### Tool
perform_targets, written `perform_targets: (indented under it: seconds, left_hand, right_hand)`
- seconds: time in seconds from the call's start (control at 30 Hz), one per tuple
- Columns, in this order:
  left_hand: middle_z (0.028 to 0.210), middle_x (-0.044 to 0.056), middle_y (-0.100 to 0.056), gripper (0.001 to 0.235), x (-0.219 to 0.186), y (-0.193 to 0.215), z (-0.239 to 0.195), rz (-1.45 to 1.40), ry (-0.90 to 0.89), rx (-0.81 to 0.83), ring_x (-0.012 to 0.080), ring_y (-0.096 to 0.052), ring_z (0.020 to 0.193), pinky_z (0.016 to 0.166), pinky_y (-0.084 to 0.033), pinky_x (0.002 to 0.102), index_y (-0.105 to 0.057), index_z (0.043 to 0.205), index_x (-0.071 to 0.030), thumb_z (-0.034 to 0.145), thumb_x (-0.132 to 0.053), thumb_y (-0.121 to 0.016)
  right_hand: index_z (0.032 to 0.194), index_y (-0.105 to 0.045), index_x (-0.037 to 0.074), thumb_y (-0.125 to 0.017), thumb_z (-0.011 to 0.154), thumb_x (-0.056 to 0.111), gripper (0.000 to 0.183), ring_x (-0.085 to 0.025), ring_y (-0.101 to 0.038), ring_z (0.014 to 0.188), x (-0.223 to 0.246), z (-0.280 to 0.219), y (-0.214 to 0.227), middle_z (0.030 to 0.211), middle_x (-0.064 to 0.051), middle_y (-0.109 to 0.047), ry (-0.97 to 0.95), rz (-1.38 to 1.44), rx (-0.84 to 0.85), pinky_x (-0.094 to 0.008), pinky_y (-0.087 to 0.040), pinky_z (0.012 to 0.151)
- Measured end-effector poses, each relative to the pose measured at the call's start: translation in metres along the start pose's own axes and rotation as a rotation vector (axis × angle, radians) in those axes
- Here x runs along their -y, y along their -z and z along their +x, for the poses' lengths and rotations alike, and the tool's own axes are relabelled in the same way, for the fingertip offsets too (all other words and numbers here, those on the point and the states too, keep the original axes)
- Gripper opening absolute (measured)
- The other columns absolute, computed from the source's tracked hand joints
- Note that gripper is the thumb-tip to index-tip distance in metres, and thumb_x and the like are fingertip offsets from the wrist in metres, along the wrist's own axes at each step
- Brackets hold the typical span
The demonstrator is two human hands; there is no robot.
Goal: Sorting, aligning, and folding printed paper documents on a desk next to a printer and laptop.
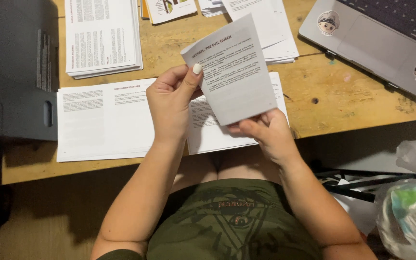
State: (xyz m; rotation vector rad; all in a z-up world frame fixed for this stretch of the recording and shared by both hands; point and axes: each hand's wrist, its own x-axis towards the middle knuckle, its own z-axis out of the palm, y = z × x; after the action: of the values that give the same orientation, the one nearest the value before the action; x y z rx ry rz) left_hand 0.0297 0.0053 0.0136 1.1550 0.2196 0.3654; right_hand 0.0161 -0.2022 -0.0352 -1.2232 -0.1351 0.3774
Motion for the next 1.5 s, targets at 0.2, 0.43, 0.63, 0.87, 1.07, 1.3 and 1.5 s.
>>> perform_targets:
  seconds: [0.2,0.43,0.63,0.87,1.07,1.3,1.5]
  left_hand:
    - [0.084,0.014,-0.082,0.039,0.014,0.004,0.008,0.097,-0.185,0.043,0.0113,-0.07,0.074,0.078,-0.057,0.027,-0.051,0.118,-0.015,0.096,-0.018,-0.083]
    - [0.087,0.002,-0.07,0.015,0.013,0.007,0.012,0.202,-0.317,0.077,0.0121,-0.069,0.079,0.079,-0.059,0.024,-0.071,0.089,-0.01,0.098,0.001,-0.077]
    - [0.09,0.008,-0.082,0.018,0.015,0.007,0.018,0.261,-0.35,0.069,0.0041,-0.07,0.085,0.082,-0.068,0.026,-0.086,0.101,-0.01,0.095,0.006,-0.08]
    - [0.1,0.019,-0.082,0.02,0.012,0.031,0.062,0.014,-0.378,0.002,0.0218,-0.077,0.089,0.078,-0.068,0.032,-0.082,0.115,-0.001,0.097,0.005,-0.076]
    - [0.094,0.02,-0.08,0.021,-0.013,0.013,0.084,0.062,-0.239,-0.006,0.0211,-0.078,0.079,0.073,-0.069,0.028,-0.077,0.112,0.0,0.095,0.004,-0.066]
    - [0.142,0.008,-0.064,0.056,0.02,-0.074,0.105,0.617,0.31,0.163,0.0176,-0.069,0.119,0.093,-0.065,0.027,-0.045,0.151,-0.013,0.104,-0.042,-0.049]
    - [0.146,0.014,-0.065,0.086,0.058,-0.118,0.144,0.742,0.503,0.209,0.0274,-0.066,0.13,0.1,-0.053,0.045,-0.025,0.158,-0.003,0.09,-0.04,-0.063]
  right_hand:
    - [0.117,-0.071,-0.005,-0.086,0.086,0.006,0.036,-0.023,-0.077,0.072,0.0,0.004,-0.019,0.097,-0.017,-0.08,0.074,-0.087,-0.268,-0.032,-0.073,0.07]
    - [0.12,-0.067,-0.007,-0.086,0.084,0.006,0.043,-0.027,-0.078,0.077,0.001,0.001,-0.019,0.103,-0.022,-0.08,0.044,-0.069,-0.28,-0.036,-0.074,0.07]
    - [0.106,-0.059,-0.008,-0.087,0.09,-0.001,0.033,-0.027,-0.083,0.073,0.008,-0.002,-0.024,0.083,-0.025,-0.078,0.106,-0.035,-0.27,-0.039,-0.074,0.068]
    - [0.122,-0.065,-0.006,-0.087,0.084,0.003,0.045,-0.026,-0.078,0.074,0.004,-0.011,-0.02,0.097,-0.021,-0.079,0.027,-0.068,-0.261,-0.034,-0.074,0.07]
    - [0.129,-0.059,-0.006,-0.085,0.086,0.001,0.051,-0.024,-0.077,0.068,0.022,0.007,-0.001,0.101,-0.023,-0.079,0.087,-0.061,-0.255,-0.032,-0.07,0.058]
    - [0.141,-0.04,0.004,-0.088,0.091,0.004,0.069,-0.016,-0.071,0.056,0.073,0.093,0.04,0.086,-0.017,-0.078,0.183,-0.215,-0.381,-0.025,-0.063,0.05]
    - [0.135,-0.061,0.012,-0.094,0.092,0.047,0.065,-0.024,-0.061,0.106,0.055,0.104,0.071,0.118,-0.008,-0.05,0.313,-1.144,-0.646,-0.043,-0.052,0.086]
